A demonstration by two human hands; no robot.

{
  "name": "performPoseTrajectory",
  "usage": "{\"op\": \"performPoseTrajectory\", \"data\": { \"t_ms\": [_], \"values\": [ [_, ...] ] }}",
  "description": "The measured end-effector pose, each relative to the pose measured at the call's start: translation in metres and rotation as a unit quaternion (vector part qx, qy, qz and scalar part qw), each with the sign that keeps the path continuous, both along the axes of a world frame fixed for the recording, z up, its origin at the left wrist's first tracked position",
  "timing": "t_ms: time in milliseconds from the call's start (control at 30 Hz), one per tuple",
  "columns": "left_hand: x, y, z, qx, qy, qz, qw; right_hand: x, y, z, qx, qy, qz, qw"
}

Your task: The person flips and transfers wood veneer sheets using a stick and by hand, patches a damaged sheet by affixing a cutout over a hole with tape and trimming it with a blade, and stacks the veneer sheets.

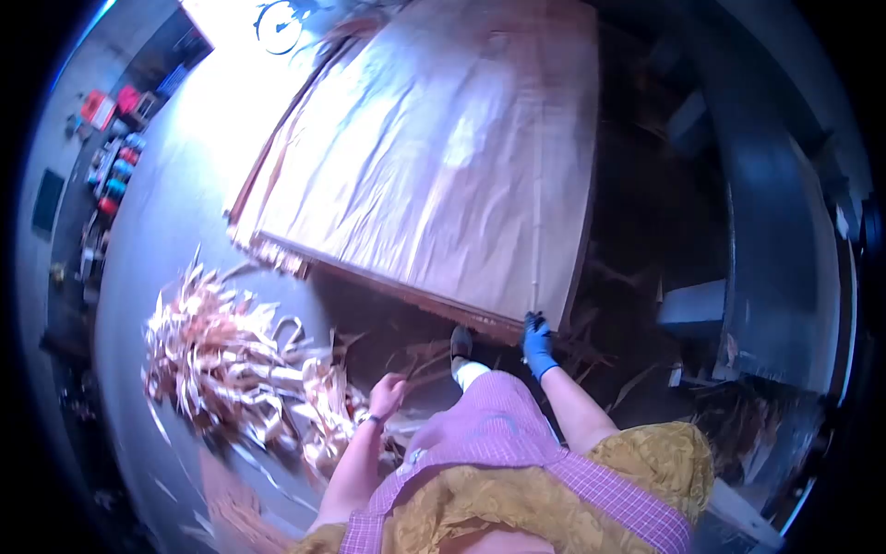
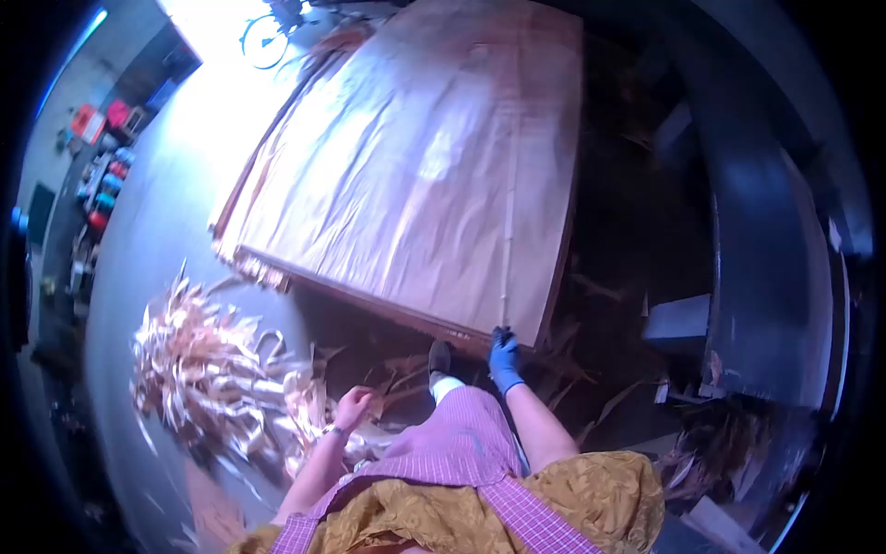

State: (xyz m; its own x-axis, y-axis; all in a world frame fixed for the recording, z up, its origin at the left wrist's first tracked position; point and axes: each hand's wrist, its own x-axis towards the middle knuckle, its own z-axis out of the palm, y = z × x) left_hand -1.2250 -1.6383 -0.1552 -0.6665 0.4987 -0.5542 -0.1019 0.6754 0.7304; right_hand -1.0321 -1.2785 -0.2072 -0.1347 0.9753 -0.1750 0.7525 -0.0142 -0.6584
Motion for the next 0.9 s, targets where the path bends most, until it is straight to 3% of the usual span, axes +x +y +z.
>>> {"op": "performPoseTrajectory", "data": {
  "t_ms": [33,67,133,167,233,267,333,433,500,567,633,700,833,900],
  "values": [
    [-0.019,0.07,0.052,0.001,-0.044,-0.038,0.998,-0.019,0.002,0.009,-0.068,-0.075,0.019,0.995],
    [-0.032,0.109,0.037,0.037,-0.12,-0.067,0.99,-0.035,-0.002,0.011,-0.11,-0.053,0.03,0.992],
    [-0.046,0.191,0.067,0.115,-0.252,-0.089,0.957,-0.075,-0.012,0.015,-0.193,0.029,0.045,0.98],
    [-0.056,0.215,0.056,0.1,-0.31,-0.08,0.942,-0.09,-0.02,0.021,-0.231,0.089,0.047,0.968],
    [-0.067,0.25,0.028,0.057,-0.422,-0.061,0.903,-0.113,-0.004,0.032,-0.235,0.119,0.172,0.949],
    [-0.07,0.265,0.016,0.047,-0.446,-0.017,0.894,-0.124,0.018,0.029,-0.256,0.081,0.191,0.944],
    [-0.087,0.267,-0.024,0.003,-0.397,-0.02,0.918,-0.124,0.046,-0.019,-0.205,-0.047,0.078,0.975],
    [-0.119,0.257,-0.068,-0.056,-0.322,-0.054,0.943,-0.106,0.085,-0.128,-0.086,-0.178,-0.083,0.977],
    [-0.134,0.242,-0.099,-0.033,-0.29,-0.045,0.955,-0.094,0.121,-0.116,-0.15,-0.189,-0.17,0.955],
    [-0.16,0.237,-0.101,-0.078,-0.321,-0.052,0.942,-0.081,0.12,-0.164,-0.091,-0.263,-0.165,0.946],
    [-0.181,0.226,-0.114,-0.101,-0.32,-0.04,0.941,-0.083,0.115,-0.184,-0.09,-0.243,-0.166,0.952],
    [-0.201,0.214,-0.126,-0.101,-0.337,-0.04,0.935,-0.08,0.116,-0.184,-0.123,-0.231,-0.137,0.955],
    [-0.233,0.2,-0.126,-0.102,-0.34,-0.046,0.934,-0.083,0.114,-0.162,-0.017,-0.287,-0.142,0.947],
    [-0.25,0.201,-0.124,-0.106,-0.323,-0.062,0.938,-0.071,0.141,-0.154,-0.019,-0.283,-0.157,0.946]
  ]
}}
